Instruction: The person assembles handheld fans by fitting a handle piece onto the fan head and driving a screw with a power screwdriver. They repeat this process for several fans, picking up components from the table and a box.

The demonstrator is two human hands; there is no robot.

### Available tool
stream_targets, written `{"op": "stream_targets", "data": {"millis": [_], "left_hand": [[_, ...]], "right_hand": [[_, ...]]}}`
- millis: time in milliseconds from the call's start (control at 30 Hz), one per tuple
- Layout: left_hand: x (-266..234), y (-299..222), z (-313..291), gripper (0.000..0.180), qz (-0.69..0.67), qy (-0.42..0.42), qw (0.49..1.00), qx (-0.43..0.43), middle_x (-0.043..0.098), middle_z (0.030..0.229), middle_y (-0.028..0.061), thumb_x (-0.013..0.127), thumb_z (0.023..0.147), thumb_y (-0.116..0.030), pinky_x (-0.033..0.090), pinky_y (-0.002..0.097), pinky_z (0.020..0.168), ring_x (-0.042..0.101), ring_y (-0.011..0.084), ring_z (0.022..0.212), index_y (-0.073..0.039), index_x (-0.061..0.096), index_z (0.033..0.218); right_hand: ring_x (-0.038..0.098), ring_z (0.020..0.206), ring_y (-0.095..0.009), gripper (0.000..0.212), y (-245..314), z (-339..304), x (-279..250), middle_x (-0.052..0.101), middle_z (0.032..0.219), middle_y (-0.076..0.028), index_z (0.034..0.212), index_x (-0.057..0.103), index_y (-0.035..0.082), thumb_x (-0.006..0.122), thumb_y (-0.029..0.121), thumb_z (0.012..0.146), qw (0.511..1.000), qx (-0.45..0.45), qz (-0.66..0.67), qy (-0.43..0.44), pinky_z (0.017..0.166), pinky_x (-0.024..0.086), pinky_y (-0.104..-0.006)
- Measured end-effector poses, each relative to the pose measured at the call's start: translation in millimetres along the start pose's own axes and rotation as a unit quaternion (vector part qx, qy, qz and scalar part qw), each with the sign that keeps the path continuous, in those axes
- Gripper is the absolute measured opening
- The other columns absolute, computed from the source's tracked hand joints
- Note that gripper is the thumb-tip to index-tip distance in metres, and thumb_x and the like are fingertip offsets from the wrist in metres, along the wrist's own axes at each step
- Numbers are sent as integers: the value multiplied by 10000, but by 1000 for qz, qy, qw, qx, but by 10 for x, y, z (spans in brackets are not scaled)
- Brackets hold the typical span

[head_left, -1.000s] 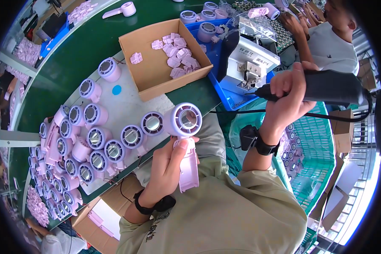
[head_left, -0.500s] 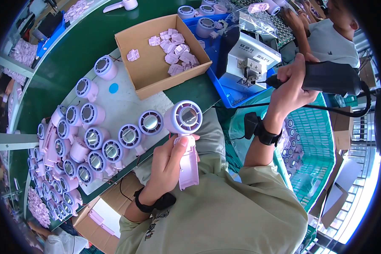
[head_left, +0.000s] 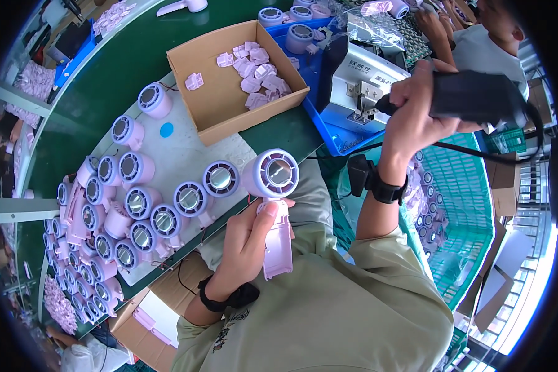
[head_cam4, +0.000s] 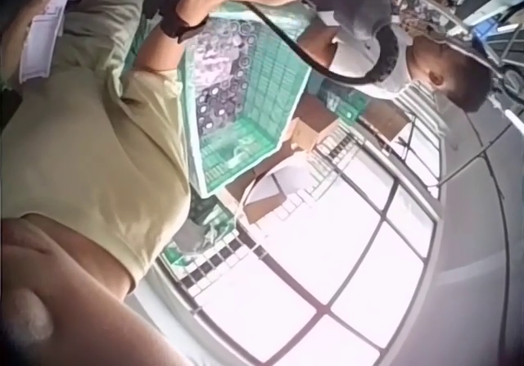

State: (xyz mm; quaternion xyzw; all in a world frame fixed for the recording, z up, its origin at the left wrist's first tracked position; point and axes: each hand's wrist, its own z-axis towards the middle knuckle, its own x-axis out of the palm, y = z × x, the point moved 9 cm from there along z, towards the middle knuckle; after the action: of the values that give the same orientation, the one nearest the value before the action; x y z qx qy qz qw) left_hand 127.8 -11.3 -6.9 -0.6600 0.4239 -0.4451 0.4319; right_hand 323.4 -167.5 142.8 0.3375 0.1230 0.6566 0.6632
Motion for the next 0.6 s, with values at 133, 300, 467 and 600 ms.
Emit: {"op": "stream_targets", "data": {"millis": [133,300,467,600], "left_hand": [[-17,8,-15,408,-7,-9,1000,4,633,725,66,373,1036,-300,442,242,592,582,86,635,30,598,1121],[-58,12,21,427,-6,-27,1000,-7,631,718,60,385,1036,-323,436,237,585,580,77,639,34,613,1087],[-50,55,193,445,-13,-60,998,11,571,667,35,390,1036,-338,389,241,549,512,63,592,41,621,1067],[-71,66,288,449,6,-51,998,22,484,632,10,385,1038,-340,331,256,524,416,63,561,39,622,1078]], "right_hand": [[369,414,-61,136,-157,-66,98,413,525,13,1007,554,-19,590,4,878,997,75,0,28,399,276,-212],[307,407,-51,147,105,-205,-29,359,550,31,1041,524,-9,543,44,905,982,155,100,48,387,257,-220],[274,383,-68,164,406,-373,117,323,545,35,1077,511,35,464,130,953,934,220,269,87,354,247,-234],[261,405,-47,176,573,-521,386,322,571,43,1091,511,31,451,146,972,882,252,362,167,361,233,-209]]}}
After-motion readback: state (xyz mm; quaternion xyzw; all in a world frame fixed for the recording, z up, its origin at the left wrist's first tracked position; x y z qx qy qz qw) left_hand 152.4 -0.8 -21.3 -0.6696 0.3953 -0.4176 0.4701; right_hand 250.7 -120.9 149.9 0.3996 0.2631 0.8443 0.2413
